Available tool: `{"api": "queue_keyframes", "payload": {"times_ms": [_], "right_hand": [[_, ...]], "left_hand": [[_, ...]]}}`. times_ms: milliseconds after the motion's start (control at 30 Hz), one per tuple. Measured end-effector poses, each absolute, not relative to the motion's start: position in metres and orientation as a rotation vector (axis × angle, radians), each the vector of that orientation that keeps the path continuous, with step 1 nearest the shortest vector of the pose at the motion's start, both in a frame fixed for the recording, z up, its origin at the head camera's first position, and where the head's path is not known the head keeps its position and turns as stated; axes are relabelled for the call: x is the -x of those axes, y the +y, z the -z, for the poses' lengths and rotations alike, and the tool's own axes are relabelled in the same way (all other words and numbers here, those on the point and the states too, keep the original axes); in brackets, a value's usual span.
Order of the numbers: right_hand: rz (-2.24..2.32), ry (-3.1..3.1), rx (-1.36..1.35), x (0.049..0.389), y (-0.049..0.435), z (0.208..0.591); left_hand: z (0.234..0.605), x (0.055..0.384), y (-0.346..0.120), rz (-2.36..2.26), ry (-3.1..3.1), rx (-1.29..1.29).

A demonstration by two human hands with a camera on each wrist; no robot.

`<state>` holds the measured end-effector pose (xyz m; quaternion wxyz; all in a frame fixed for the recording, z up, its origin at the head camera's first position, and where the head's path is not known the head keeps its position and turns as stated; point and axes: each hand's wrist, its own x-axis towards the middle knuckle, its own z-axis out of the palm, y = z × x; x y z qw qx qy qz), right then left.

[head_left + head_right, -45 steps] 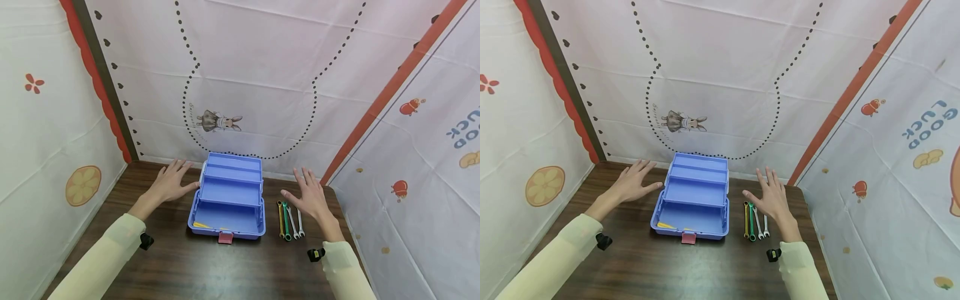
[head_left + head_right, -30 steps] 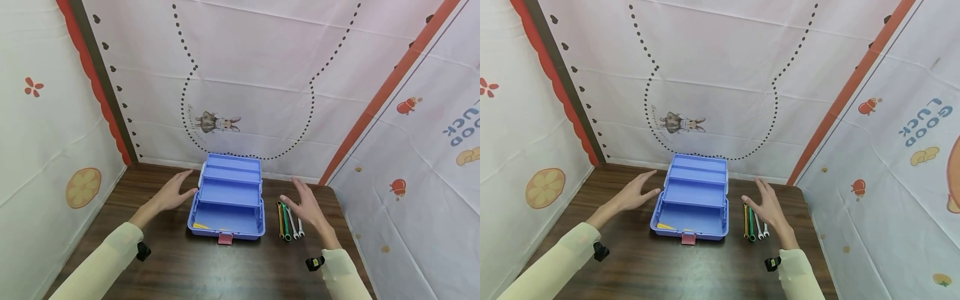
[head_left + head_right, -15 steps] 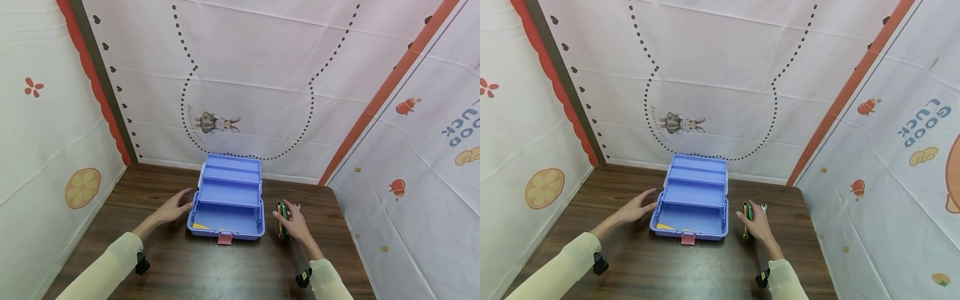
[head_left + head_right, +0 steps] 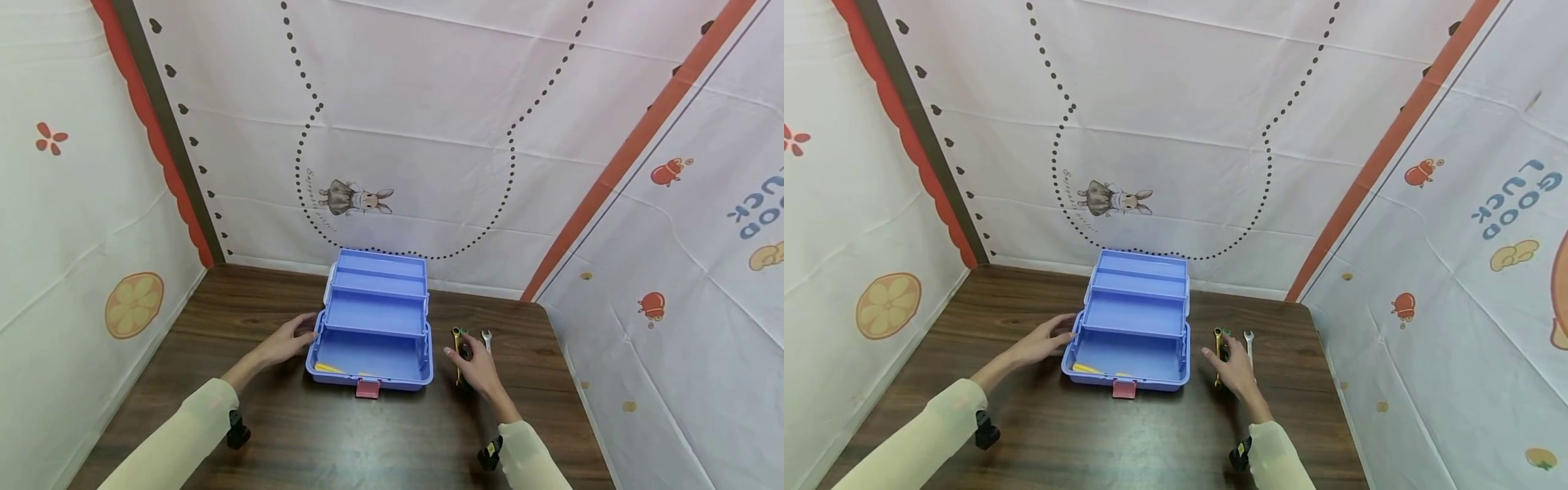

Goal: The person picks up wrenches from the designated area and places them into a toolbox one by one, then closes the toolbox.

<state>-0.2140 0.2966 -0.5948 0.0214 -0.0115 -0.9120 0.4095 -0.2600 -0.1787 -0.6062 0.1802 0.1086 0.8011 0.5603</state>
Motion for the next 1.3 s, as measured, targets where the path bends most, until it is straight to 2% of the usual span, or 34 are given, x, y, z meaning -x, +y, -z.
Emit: {"api": "queue_keyframes", "payload": {"times_ms": [200,467,767,1300], "right_hand": [[-1.219,-2.839,0.038,0.217,0.295,0.596],[-1.16,-2.827,-0.009,0.223,0.289,0.597],[-1.107,-2.752,-0.066,0.227,0.281,0.618],[-0.898,-2.744,0.024,0.237,0.27,0.635]], "left_hand": [[0.608,0.259,-0.177,-1.659,2.109,-0.207],[0.61,0.259,-0.176,-1.681,2.095,-0.207],[0.611,0.256,-0.174,-1.692,2.089,-0.186],[0.612,0.253,-0.176,-1.695,2.095,-0.204]]}}
